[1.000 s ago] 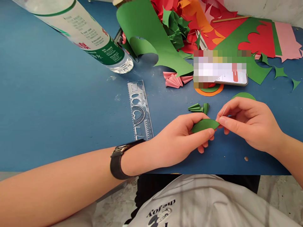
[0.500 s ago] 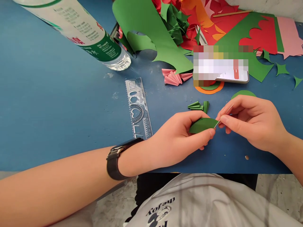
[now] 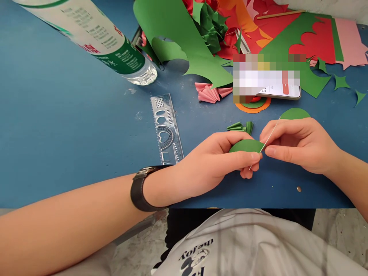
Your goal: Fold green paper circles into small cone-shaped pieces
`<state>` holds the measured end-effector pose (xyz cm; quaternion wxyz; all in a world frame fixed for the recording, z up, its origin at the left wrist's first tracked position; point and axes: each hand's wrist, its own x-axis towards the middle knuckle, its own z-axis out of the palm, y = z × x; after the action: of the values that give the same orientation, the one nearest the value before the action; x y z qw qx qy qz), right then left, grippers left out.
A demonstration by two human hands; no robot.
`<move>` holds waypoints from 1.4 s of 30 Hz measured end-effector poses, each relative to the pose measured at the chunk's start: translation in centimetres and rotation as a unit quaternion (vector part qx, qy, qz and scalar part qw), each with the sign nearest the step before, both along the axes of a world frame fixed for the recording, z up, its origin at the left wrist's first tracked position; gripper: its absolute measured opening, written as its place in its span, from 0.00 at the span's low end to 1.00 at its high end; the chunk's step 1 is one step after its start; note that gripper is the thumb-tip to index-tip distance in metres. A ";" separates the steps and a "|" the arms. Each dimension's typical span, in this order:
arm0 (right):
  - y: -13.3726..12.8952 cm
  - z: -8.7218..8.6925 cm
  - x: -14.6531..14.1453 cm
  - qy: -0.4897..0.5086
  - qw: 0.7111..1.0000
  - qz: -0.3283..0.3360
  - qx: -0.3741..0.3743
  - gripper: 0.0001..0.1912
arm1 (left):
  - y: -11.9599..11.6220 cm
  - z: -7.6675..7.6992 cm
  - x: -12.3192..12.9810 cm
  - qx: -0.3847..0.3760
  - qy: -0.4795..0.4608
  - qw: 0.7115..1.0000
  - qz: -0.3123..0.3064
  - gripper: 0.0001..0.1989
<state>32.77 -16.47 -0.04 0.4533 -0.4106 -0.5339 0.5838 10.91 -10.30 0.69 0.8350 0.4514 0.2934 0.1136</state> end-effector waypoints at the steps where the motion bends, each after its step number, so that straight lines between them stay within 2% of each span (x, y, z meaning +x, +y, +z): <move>1: 0.0 -0.1 -0.1 0.004 1.000 0.001 0.008 0.09 | 0.0 0.0 0.0 -0.009 0.000 1.000 -0.004 0.06; 8: -0.7 -0.2 -0.9 0.009 0.999 -0.041 0.014 0.09 | 0.4 0.0 0.1 -0.038 -0.001 0.999 -0.025 0.05; 13: -1.3 -0.2 -1.7 0.024 0.997 -0.076 -0.001 0.09 | 0.3 -0.2 0.1 0.009 -0.015 0.999 -0.038 0.05; 14: -1.4 -0.2 -1.9 0.024 0.996 -0.085 -0.005 0.09 | 0.2 -0.2 0.1 0.041 -0.011 0.999 -0.033 0.04; 16: -1.5 -0.1 -2.3 0.021 0.994 -0.109 -0.011 0.10 | -0.2 -0.3 -0.1 0.152 0.007 0.988 -0.012 0.03; 19: -1.8 0.2 -3.0 0.016 0.990 -0.138 -0.022 0.12 | -0.7 -0.5 -0.3 0.361 0.013 0.932 0.024 0.03; 21: -2.0 0.4 -3.3 0.013 0.988 -0.152 -0.032 0.12 | -0.9 -0.6 -0.4 0.433 -0.002 0.901 0.034 0.03; 22: -2.1 0.5 -3.4 0.010 0.986 -0.160 -0.037 0.12 | -0.9 -0.6 -0.4 0.442 -0.005 0.897 0.036 0.04; 23: -2.2 0.6 -3.4 0.007 0.985 -0.167 -0.040 0.12 | -0.9 -0.6 -0.4 0.435 -0.002 0.899 0.038 0.04; 25: -2.3 0.7 -3.3 0.006 0.986 -0.163 -0.039 0.11 | -0.8 -0.5 -0.3 0.383 0.004 0.923 0.042 0.03; 29: -1.8 0.6 -2.3 0.022 0.996 -0.090 0.000 0.10 | -0.4 -0.3 -0.1 0.167 -0.034 0.985 0.026 0.03; 31: -1.5 0.5 -1.8 0.034 0.997 -0.063 0.008 0.11 | -0.2 -0.4 0.0 0.075 -0.052 0.996 0.011 0.04; 33: -1.4 0.6 -1.6 0.046 0.998 -0.050 0.003 0.11 | -0.1 -0.4 0.0 0.023 -0.055 0.998 -0.002 0.04; 35: -1.4 0.6 -1.7 0.046 0.998 -0.050 -0.001 0.10 | 0.0 -0.5 0.0 0.002 -0.052 0.999 -0.013 0.05; 38: -1.7 0.7 -2.0 0.048 0.997 -0.065 -0.011 0.08 | 0.0 -0.4 0.1 0.009 -0.041 0.999 -0.015 0.04; 40: -1.8 0.7 -2.3 0.066 0.995 -0.070 -0.029 0.07 | -0.1 -0.2 0.1 0.039 -0.034 0.998 -0.018 0.04; 42: -1.9 0.7 -2.5 0.085 0.993 -0.071 -0.046 0.08 | -0.2 0.0 0.0 0.103 -0.029 0.994 -0.021 0.03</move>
<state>30.27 -18.36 0.64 0.5178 -0.4170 -0.4355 0.6069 10.86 -10.51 0.65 0.7944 0.5375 0.2464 0.1392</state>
